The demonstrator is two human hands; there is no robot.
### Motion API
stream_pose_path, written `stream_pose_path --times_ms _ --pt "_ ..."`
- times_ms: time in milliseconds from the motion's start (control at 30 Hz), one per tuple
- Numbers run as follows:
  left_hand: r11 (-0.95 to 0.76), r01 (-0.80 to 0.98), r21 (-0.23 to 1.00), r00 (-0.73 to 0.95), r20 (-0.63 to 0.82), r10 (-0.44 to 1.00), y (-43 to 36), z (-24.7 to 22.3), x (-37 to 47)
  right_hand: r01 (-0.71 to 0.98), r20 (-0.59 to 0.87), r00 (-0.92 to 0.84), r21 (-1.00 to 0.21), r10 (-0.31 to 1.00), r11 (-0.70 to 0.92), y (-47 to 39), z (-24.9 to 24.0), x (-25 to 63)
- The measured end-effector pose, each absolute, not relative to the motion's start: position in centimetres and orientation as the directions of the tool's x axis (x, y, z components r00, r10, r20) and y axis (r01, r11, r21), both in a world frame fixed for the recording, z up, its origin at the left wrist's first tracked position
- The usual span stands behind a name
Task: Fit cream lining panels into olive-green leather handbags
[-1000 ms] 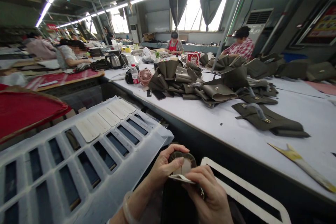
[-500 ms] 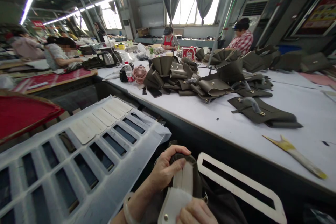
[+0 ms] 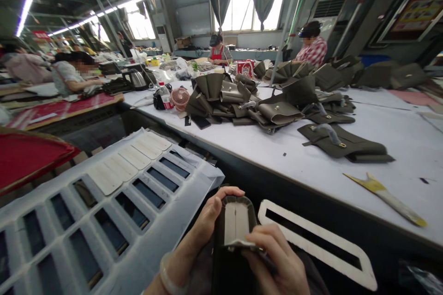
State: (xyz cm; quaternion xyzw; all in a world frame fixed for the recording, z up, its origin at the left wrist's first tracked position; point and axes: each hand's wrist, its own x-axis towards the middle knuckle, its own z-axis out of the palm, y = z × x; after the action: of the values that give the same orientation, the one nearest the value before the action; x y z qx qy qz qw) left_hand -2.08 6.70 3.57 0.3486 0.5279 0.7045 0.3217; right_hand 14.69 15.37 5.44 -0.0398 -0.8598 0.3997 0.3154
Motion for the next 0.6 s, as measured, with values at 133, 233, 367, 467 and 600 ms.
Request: stream_pose_path --times_ms 133,233,367,467,600 --pt "-0.256 -0.137 0.957 -0.547 0.143 0.825 6.2 3.6 -1.9 0.007 0.284 -0.779 -0.887 0.558 0.462 16.3 4.1 12.9" --pt "-0.247 -0.02 0.969 -0.564 0.193 0.803 5.9 3.5 -2.2 0.108 0.186 -0.734 -0.917 0.653 0.383 15.7 3.1 12.6" --pt "-0.196 0.109 0.975 -0.597 0.222 0.771 5.8 3.2 -2.5 0.125 0.152 -0.727 -0.93 0.67 0.347 14.6 2.5 12.5" --pt "-0.182 0.128 0.975 -0.642 0.221 0.734 6.0 2.9 -2.4 0.11 0.202 -0.699 -0.917 0.686 0.382 14.2 2.5 12.2" --pt "-0.172 0.1 0.98 -0.688 0.192 0.7 6.1 2.5 -2.2 0.11 0.222 -0.7 -0.905 0.679 0.411 13.8 2.3 11.9"
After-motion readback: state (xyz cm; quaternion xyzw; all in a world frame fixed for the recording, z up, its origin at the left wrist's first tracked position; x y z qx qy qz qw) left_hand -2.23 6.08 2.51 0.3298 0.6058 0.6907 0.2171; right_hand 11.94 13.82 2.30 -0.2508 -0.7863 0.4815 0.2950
